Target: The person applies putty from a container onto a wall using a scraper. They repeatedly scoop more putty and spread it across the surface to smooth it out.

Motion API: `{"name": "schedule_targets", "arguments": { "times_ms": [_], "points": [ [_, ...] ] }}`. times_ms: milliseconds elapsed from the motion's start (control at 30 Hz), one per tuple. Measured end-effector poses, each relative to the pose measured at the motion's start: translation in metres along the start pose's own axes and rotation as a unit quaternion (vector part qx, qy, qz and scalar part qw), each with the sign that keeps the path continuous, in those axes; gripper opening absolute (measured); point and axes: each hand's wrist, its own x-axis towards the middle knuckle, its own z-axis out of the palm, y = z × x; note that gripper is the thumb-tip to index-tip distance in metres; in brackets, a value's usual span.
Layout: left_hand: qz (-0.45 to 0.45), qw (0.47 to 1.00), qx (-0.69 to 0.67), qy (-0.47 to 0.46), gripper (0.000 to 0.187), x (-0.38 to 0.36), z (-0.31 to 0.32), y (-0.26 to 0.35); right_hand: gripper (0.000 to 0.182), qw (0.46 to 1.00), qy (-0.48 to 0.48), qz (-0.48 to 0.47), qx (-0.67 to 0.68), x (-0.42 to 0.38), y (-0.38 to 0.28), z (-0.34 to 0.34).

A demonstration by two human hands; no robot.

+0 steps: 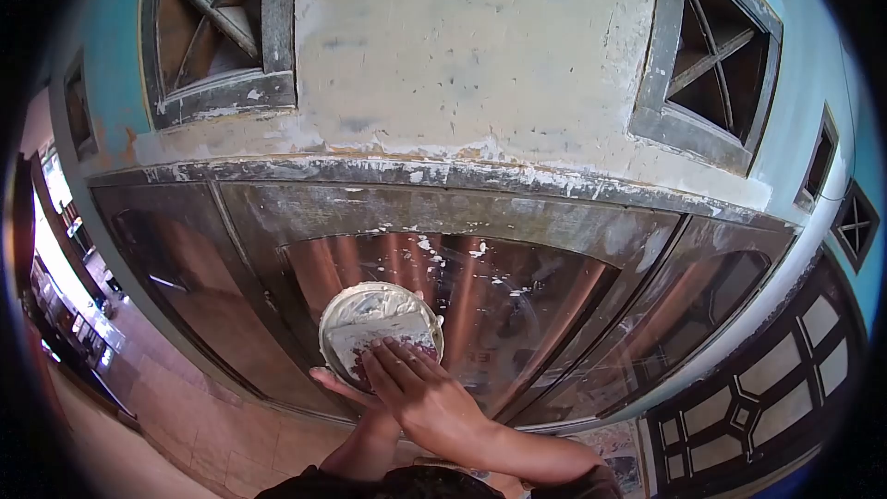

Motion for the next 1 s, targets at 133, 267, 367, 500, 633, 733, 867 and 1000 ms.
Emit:
{"name": "schedule_targets", "arguments": {
  "times_ms": [133, 267, 367, 500, 633, 733, 867, 1000],
  "points": [
    [0.011, 0.997, 0.050, 0.063, 0.142, 0.001, -0.001, 0.007, 0.056, 1.000, -0.006, -0.003, 0.005, -0.003, -0.001, -0.005],
    [0.045, 0.980, 0.146, 0.129, 0.139, -0.002, -0.010, 0.020, 0.056, 1.000, -0.003, 0.002, -0.002, -0.005, -0.001, -0.006],
    [0.077, 0.844, 0.498, 0.181, 0.137, 0.002, -0.003, 0.014, 0.054, 1.000, -0.021, -0.001, -0.018, -0.007, -0.001, -0.011],
    [0.073, 0.874, 0.474, 0.079, 0.126, 0.005, -0.010, 0.015, 0.046, 0.995, 0.078, 0.006, 0.060, -0.003, 0.002, -0.040],
    [0.075, 0.880, 0.467, 0.037, 0.115, 0.005, -0.007, 0.005, 0.020, 0.898, 0.234, 0.190, 0.319, -0.020, 0.018, -0.035],
    [0.170, 0.837, 0.503, 0.129, 0.103, 0.003, -0.011, 0.005, 0.022, 0.756, 0.299, 0.163, 0.559, -0.018, 0.040, -0.026],
    [0.166, 0.817, 0.542, 0.108, 0.101, 0.006, -0.007, 0.001, 0.028, 0.655, 0.322, 0.184, 0.658, -0.013, 0.053, -0.030],
    [0.148, 0.838, 0.511, 0.120, 0.099, 0.007, -0.007, -0.001, 0.038, 0.611, 0.334, 0.193, 0.691, -0.012, 0.060, -0.035]
  ]
}}
